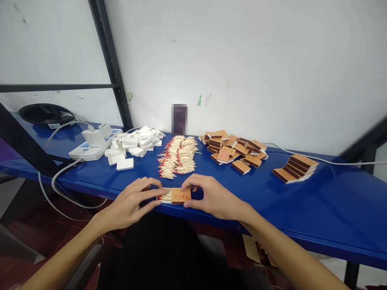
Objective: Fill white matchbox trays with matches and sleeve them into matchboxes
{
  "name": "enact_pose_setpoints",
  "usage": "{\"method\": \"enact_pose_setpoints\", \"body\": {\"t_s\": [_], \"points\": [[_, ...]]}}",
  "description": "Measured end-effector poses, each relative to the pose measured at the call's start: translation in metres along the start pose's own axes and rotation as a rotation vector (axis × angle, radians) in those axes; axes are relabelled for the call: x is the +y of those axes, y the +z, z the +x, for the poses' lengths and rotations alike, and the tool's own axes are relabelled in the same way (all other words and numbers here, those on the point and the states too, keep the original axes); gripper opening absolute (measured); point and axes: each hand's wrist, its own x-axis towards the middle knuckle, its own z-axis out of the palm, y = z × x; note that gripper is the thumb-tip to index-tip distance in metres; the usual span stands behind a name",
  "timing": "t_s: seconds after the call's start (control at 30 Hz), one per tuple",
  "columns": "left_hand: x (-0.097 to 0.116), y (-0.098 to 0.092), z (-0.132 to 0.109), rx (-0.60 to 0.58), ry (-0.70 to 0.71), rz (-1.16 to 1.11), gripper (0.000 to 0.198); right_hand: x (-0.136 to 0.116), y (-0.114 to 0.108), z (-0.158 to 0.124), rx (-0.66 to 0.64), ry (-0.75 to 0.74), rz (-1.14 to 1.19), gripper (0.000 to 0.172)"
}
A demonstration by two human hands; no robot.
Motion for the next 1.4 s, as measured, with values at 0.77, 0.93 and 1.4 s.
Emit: {"method": "enact_pose_setpoints", "body": {"t_s": [0.77,0.93,1.4], "points": [[-0.008,0.012,0.002,0.132,-0.186,-0.173,0.053,-0.030,0.012,0.014,-0.209,-0.234,-0.199,0.034],[-0.006,0.011,0.003,0.126,-0.198,-0.163,0.061,-0.028,0.010,0.023,-0.293,-0.244,-0.282,0.023],[-0.012,0.012,0.001,0.245,-0.040,-0.042,0.043,-0.013,-0.024,-0.040,-0.050,0.027,-0.320,0.020]]}}
